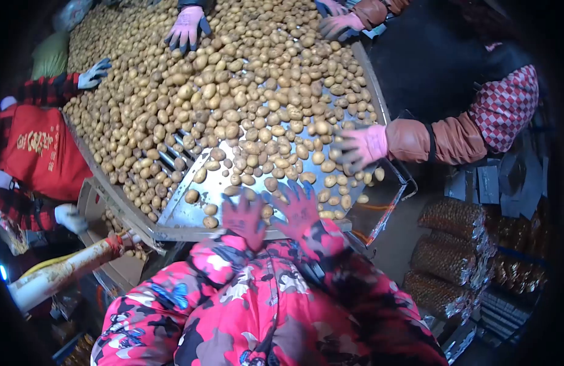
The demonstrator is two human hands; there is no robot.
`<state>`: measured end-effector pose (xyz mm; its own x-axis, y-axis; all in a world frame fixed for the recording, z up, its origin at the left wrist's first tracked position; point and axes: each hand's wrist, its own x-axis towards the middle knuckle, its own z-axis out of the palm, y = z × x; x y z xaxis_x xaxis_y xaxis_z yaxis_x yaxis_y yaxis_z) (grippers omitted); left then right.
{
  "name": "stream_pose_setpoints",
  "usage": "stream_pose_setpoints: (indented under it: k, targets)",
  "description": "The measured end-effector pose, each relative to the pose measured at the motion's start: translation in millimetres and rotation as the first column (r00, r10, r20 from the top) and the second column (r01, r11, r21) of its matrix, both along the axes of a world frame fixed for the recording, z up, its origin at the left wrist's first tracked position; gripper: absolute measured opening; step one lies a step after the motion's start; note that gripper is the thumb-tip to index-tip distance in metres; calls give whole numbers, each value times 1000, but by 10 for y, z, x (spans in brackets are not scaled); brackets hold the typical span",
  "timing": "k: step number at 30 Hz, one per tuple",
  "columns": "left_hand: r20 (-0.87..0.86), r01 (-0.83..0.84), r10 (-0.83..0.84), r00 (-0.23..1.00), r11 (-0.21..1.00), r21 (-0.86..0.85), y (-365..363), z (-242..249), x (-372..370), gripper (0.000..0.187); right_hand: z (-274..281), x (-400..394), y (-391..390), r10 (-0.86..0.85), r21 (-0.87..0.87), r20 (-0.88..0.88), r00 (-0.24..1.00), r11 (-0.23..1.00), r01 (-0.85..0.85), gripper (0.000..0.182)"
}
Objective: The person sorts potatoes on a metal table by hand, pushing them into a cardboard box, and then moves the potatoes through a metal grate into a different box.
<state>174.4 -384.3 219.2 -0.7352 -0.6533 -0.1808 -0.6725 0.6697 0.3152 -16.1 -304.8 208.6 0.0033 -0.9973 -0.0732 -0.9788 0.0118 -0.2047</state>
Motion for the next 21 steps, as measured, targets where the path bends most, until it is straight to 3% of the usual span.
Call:
stream_pose_setpoints:
  k: [2,3,4,6,7,8,9,10,11,13,14,16,18,19,20,21]
  targets:
    - [-3,163,-168,986,948,274,6,335,-334,66,-233,-291,-163,-45,44,38,998,998,43,66]
    - [-283,259,-173,943,918,301,-19,70,-344,60,-250,-434,-141,-119,33,57,991,993,117,67]
    - [-547,359,-148,824,883,303,-23,-191,-365,55,-236,-620,-57,-190,26,69,979,982,188,68]
    - [-550,376,-174,817,884,278,-455,309,-504,45,-90,-925,172,-352,65,16,936,934,350,72]
    - [-450,374,-264,853,911,175,-806,437,-597,45,36,-996,340,-434,108,-42,900,893,436,74]
    - [-601,242,-247,760,966,-91,-1141,221,-622,42,118,-987,494,-507,149,-100,856,843,516,78]
    - [-452,174,-232,862,971,-167,-1611,361,-637,45,119,-929,635,-568,54,-117,814,815,577,76]
    - [-450,-14,-179,875,919,-394,-2019,214,-582,52,74,-850,786,-625,-40,-125,770,779,626,75]
    - [-212,-112,66,975,972,-209,-2286,518,-518,63,23,-790,897,-680,-134,-124,722,733,667,73]
    - [264,-2,63,963,975,-224,-2728,548,-420,80,-98,-572,882,-609,-60,-41,792,793,606,75]
    - [241,61,3,971,965,-254,-2863,401,-415,82,-137,-420,792,-575,-22,6,818,818,575,75]
    - [180,-32,24,983,999,44,-2846,437,-579,80,125,-59,320,-364,-136,133,922,914,381,72]
    - [22,-54,53,998,997,61,-2712,289,-654,80,82,-127,172,-312,-62,114,943,945,320,70]
    - [46,94,-91,995,994,-58,-2667,132,-664,79,41,-144,84,-277,-28,109,955,959,282,70]
    - [73,87,-73,995,974,-210,-2414,151,-671,77,2,-216,44,-326,0,71,943,945,326,71]
    - [78,103,-95,992,989,-107,-2220,291,-669,74,-12,-382,101,-366,31,31,930,930,365,72]
